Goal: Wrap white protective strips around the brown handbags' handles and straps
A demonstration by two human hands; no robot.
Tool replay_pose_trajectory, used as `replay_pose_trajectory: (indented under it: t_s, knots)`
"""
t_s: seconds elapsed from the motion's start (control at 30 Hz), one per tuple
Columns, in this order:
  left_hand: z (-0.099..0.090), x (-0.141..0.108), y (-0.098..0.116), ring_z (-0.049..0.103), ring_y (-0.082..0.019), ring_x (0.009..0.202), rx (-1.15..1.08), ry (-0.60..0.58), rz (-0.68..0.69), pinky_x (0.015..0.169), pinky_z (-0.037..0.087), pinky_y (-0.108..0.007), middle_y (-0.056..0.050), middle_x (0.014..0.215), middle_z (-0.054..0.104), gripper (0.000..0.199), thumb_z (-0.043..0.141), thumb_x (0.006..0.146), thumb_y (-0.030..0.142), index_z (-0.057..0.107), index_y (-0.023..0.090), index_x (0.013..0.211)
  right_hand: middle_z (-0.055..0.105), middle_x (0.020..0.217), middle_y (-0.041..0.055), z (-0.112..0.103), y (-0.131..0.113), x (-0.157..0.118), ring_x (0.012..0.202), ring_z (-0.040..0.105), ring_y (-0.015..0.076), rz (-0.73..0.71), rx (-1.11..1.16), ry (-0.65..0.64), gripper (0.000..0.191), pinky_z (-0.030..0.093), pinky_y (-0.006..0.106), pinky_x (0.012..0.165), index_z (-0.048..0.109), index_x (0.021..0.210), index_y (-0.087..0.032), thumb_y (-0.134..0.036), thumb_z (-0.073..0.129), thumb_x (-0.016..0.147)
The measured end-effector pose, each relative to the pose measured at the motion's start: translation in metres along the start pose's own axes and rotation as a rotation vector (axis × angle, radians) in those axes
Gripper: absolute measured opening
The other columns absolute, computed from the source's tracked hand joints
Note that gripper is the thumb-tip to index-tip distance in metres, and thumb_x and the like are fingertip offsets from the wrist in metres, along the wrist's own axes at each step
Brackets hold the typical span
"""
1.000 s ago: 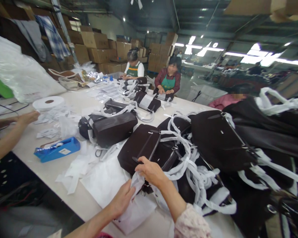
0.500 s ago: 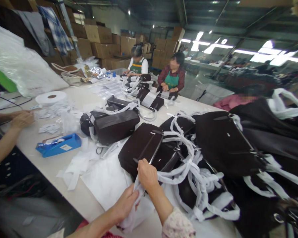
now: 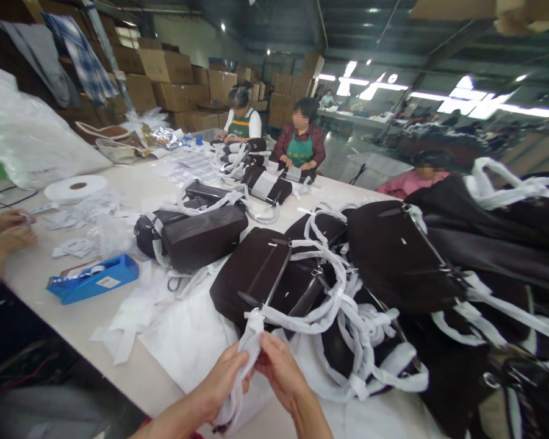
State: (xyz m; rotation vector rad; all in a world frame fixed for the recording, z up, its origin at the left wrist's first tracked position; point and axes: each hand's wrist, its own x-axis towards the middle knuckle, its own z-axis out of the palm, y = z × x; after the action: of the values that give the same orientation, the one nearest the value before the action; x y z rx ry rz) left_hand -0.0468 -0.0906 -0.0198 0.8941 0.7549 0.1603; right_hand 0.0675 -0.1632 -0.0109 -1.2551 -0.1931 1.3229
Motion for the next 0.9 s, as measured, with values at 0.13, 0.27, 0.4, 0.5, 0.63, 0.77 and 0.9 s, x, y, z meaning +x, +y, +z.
replay_pose_trajectory:
  t_s: [0.13, 0.27, 0.4, 0.5, 0.63, 0.77, 0.9]
  knots:
    - [0.001, 0.0, -0.002, 0.041, -0.01, 0.05, 0.081, 0.0, 0.047, 0.051, 0.033, -0.022, 0.004, 0.062, 0.048, 0.045, 0.053, 0.079, 0.039, 0.05, 0.013, 0.116, 0.07, 0.077, 0.0081, 0.019, 0.022, 0.013, 0.057, 0.06, 0.0163, -0.038, 0.127, 0.109, 0.048, 0.044, 0.025, 0.046, 0.064, 0.089, -0.013, -0.056, 0.072, 0.069]
    - [0.002, 0.003, -0.008, 0.053, -0.015, 0.063, 0.099, 0.081, 0.08, 0.06, 0.041, -0.025, -0.001, 0.073, 0.059, 0.057, 0.059, 0.078, 0.043, 0.049, 0.014, 0.127, 0.069, 0.075, 0.0088, 0.025, 0.031, 0.023, 0.067, 0.064, 0.0225, -0.151, -0.119, 0.291, 0.047, 0.047, 0.029, 0.051, 0.063, 0.088, -0.014, -0.059, 0.058, 0.075]
    - [0.004, 0.005, -0.007, 0.058, -0.019, 0.073, 0.093, 0.139, 0.159, 0.065, 0.044, -0.027, -0.007, 0.081, 0.064, 0.058, 0.064, 0.074, 0.053, 0.058, 0.015, 0.117, 0.068, 0.084, 0.0075, 0.029, 0.034, 0.03, 0.087, 0.061, 0.0255, -0.268, -0.243, 0.41, 0.046, 0.049, 0.033, 0.075, 0.063, 0.087, -0.017, -0.059, 0.063, 0.068]
    - [0.003, 0.001, -0.003, 0.054, -0.017, 0.061, 0.097, 0.121, 0.103, 0.057, 0.042, -0.026, -0.003, 0.069, 0.061, 0.055, 0.066, 0.07, 0.058, 0.062, 0.015, 0.103, 0.068, 0.084, 0.007, 0.029, 0.029, 0.025, 0.084, 0.061, 0.0242, -0.268, -0.278, 0.388, 0.047, 0.049, 0.034, 0.075, 0.065, 0.085, -0.016, -0.06, 0.062, 0.069]
    - [-0.005, 0.0, 0.006, 0.047, -0.012, 0.051, 0.111, 0.095, -0.013, 0.049, 0.038, -0.022, 0.003, 0.057, 0.053, 0.048, 0.073, 0.06, 0.056, 0.059, 0.015, 0.082, 0.069, 0.082, 0.0041, -0.001, 0.024, -0.006, 0.075, 0.065, 0.0202, -0.192, -0.274, 0.294, 0.048, 0.052, 0.033, 0.067, 0.069, 0.086, -0.018, -0.063, 0.064, 0.069]
    - [-0.013, 0.004, 0.015, 0.05, -0.012, 0.052, 0.155, 0.096, -0.101, 0.048, 0.04, -0.021, 0.003, 0.059, 0.055, 0.045, 0.077, 0.056, 0.053, 0.055, 0.016, 0.071, 0.071, 0.083, 0.0087, -0.079, 0.031, -0.08, 0.071, 0.068, 0.0216, -0.134, -0.292, 0.501, 0.059, 0.053, 0.035, 0.065, 0.068, 0.095, -0.017, -0.069, 0.06, 0.068]
    - [-0.014, 0.005, 0.019, 0.054, -0.014, 0.055, 0.15, 0.142, -0.17, 0.05, 0.045, -0.021, 0.001, 0.063, 0.06, 0.039, 0.078, 0.057, 0.043, 0.06, 0.015, 0.078, 0.069, 0.09, 0.012, -0.187, 0.048, -0.191, 0.083, 0.065, 0.0301, -0.129, -0.397, 1.056, 0.052, 0.048, 0.042, 0.072, 0.064, 0.089, -0.021, -0.067, 0.055, 0.065]
